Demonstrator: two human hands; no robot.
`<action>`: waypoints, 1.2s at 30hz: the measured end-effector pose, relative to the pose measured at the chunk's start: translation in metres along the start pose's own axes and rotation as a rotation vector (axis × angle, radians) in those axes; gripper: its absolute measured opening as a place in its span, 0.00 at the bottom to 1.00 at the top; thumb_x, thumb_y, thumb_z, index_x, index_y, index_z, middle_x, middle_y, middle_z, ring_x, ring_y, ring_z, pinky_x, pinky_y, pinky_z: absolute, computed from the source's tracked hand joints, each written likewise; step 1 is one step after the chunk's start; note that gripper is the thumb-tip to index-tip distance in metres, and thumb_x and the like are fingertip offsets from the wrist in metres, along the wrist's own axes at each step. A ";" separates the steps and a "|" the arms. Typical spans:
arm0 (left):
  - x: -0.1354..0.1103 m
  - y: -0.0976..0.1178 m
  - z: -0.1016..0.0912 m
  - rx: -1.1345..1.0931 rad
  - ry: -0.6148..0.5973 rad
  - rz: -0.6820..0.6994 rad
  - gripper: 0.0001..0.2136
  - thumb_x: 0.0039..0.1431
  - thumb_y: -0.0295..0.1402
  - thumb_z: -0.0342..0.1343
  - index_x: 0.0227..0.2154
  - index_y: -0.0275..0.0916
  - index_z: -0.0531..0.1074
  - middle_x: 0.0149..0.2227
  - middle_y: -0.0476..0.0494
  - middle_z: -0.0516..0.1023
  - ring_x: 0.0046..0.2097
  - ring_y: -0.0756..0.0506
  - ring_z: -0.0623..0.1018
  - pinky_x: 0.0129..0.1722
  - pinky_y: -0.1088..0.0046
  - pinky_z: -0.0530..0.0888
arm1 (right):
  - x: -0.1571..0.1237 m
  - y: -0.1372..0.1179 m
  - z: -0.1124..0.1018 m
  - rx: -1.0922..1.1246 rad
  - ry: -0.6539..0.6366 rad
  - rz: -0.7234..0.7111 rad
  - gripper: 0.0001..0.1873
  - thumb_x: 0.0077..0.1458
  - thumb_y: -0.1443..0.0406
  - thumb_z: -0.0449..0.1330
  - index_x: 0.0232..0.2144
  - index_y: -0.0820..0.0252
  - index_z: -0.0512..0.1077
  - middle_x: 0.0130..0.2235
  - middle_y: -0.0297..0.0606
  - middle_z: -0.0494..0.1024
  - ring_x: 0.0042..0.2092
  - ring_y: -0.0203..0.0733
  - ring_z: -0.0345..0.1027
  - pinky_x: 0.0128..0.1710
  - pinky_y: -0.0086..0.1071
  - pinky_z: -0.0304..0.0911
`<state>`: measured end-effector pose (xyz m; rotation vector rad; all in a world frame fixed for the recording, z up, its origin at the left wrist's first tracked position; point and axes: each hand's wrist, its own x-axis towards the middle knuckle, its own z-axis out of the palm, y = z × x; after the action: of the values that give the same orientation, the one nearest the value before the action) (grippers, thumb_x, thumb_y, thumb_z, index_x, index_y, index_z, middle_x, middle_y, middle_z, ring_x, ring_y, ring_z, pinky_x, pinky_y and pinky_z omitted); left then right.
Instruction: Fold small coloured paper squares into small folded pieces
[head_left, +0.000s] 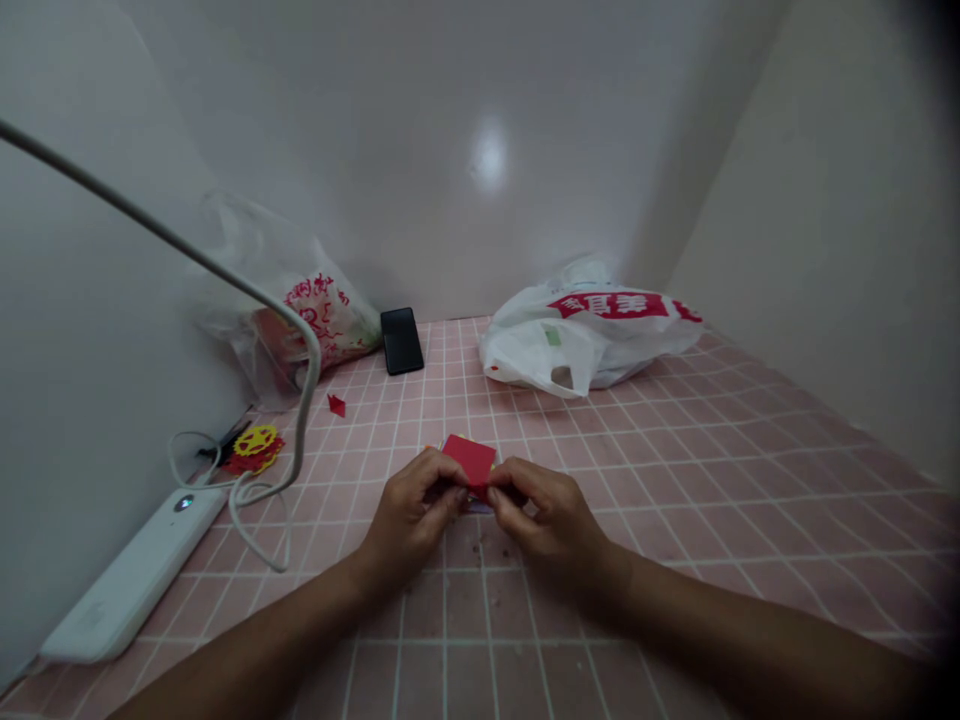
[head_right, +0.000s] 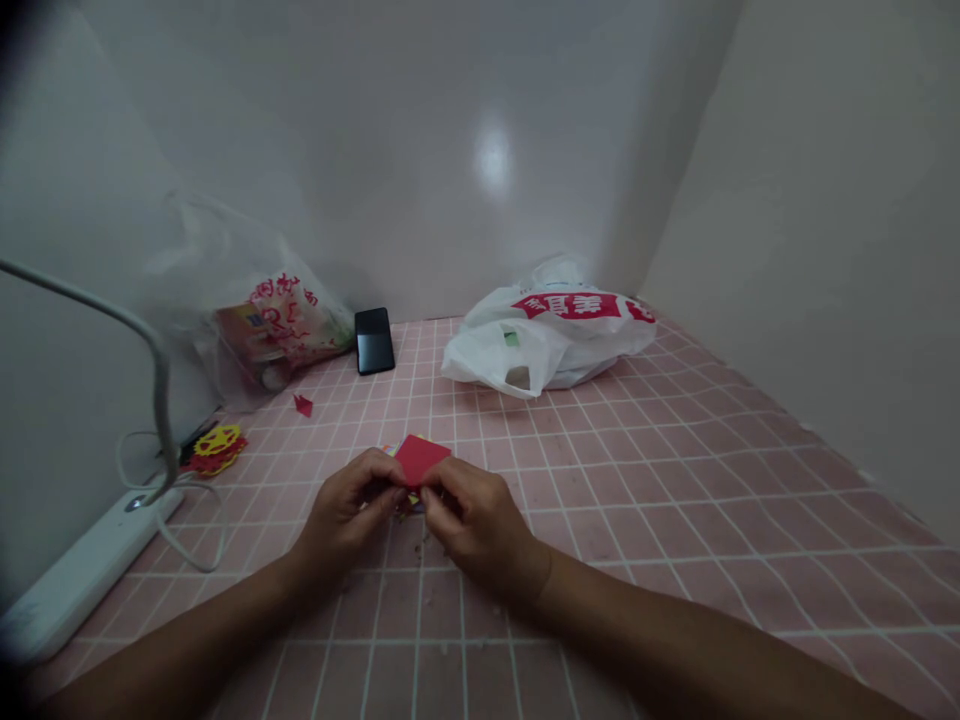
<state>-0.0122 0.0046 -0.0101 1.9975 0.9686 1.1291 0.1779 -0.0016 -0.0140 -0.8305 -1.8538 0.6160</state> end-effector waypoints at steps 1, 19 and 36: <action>0.000 0.001 0.000 0.026 0.002 0.029 0.04 0.62 0.24 0.54 0.35 0.39 0.71 0.32 0.47 0.73 0.34 0.48 0.74 0.34 0.73 0.72 | 0.000 0.000 0.000 0.005 -0.009 -0.013 0.07 0.58 0.74 0.55 0.33 0.61 0.71 0.30 0.34 0.74 0.31 0.35 0.67 0.31 0.28 0.60; 0.002 0.007 -0.003 0.196 0.054 0.321 0.06 0.63 0.22 0.54 0.37 0.40 0.72 0.36 0.45 0.74 0.38 0.47 0.74 0.37 0.71 0.73 | -0.001 -0.007 -0.003 0.004 -0.005 -0.046 0.08 0.60 0.74 0.52 0.35 0.59 0.68 0.32 0.36 0.73 0.32 0.38 0.67 0.32 0.31 0.61; 0.002 0.010 -0.002 0.342 0.031 0.379 0.06 0.63 0.23 0.55 0.40 0.39 0.71 0.36 0.45 0.74 0.38 0.47 0.75 0.37 0.72 0.75 | -0.003 -0.002 0.000 -0.079 -0.069 -0.124 0.07 0.61 0.73 0.52 0.35 0.58 0.68 0.32 0.37 0.73 0.33 0.39 0.67 0.33 0.32 0.62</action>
<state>-0.0106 0.0012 0.0000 2.5258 0.8646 1.2605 0.1785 -0.0053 -0.0145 -0.7474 -1.9868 0.5011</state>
